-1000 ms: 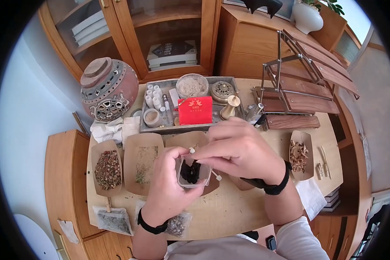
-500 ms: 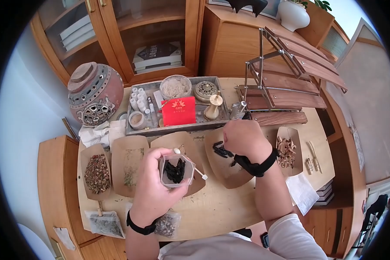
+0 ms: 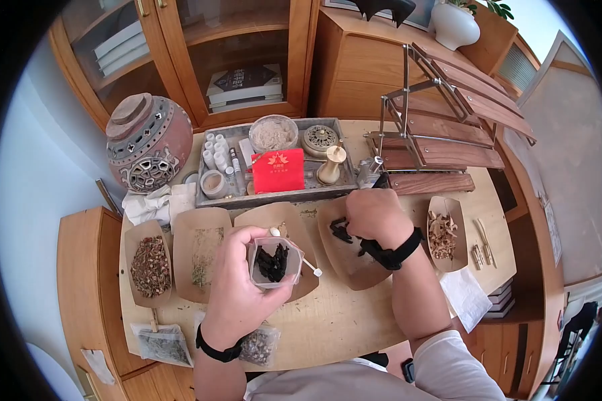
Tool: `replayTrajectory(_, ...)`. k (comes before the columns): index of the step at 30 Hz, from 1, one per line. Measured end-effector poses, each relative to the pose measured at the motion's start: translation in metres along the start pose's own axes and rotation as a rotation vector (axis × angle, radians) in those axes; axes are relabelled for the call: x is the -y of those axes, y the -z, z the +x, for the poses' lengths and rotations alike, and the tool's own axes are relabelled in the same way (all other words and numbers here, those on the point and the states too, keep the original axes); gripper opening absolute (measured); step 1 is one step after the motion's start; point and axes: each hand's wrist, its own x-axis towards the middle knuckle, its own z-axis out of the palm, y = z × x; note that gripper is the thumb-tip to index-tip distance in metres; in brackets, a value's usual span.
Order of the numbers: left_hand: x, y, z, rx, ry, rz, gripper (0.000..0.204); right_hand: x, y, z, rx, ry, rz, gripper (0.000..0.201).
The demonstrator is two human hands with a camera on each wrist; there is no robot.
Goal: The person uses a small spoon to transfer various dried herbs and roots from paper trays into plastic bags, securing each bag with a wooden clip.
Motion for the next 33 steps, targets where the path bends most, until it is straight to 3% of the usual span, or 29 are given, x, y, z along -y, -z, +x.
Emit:
replayTrajectory(17, -0.001, 0.001, 0.001, 0.002, 0.007, -0.001, 0.072, -0.013, 0.010, -0.005, -0.057, -0.003, 0.144, 0.024)
replayTrajectory(19, -0.004, 0.002, 0.001, 0.004, 0.004, 0.011, 0.072, -0.013, 0.022, -0.017, -0.243, 0.132, 0.365, 0.021)
replayTrajectory(20, -0.003, 0.002, 0.001, -0.003, 0.010, 0.017, 0.072, -0.009, 0.032, -0.025, -0.242, 0.142, 0.368, 0.021)
replayTrajectory(22, 0.000, -0.001, 0.000, 0.005, 0.014, -0.002, 0.073, 0.001, 0.050, -0.042, -0.353, 0.390, 0.778, 0.016)
replayTrajectory(25, -0.002, -0.003, 0.004, -0.056, 0.003, -0.056, 0.068, 0.029, 0.048, -0.049, -0.450, 0.823, 1.074, 0.014)
replayTrajectory(28, -0.003, -0.003, 0.005, -0.084, -0.029, -0.028, 0.068, 0.051, 0.035, -0.037, -0.560, 0.958, 1.022, 0.014)
replayTrajectory(33, -0.004, 0.002, 0.003, -0.015, -0.039, 0.048, 0.074, 0.058, 0.024, -0.026, -0.541, 0.997, 0.977, 0.015)
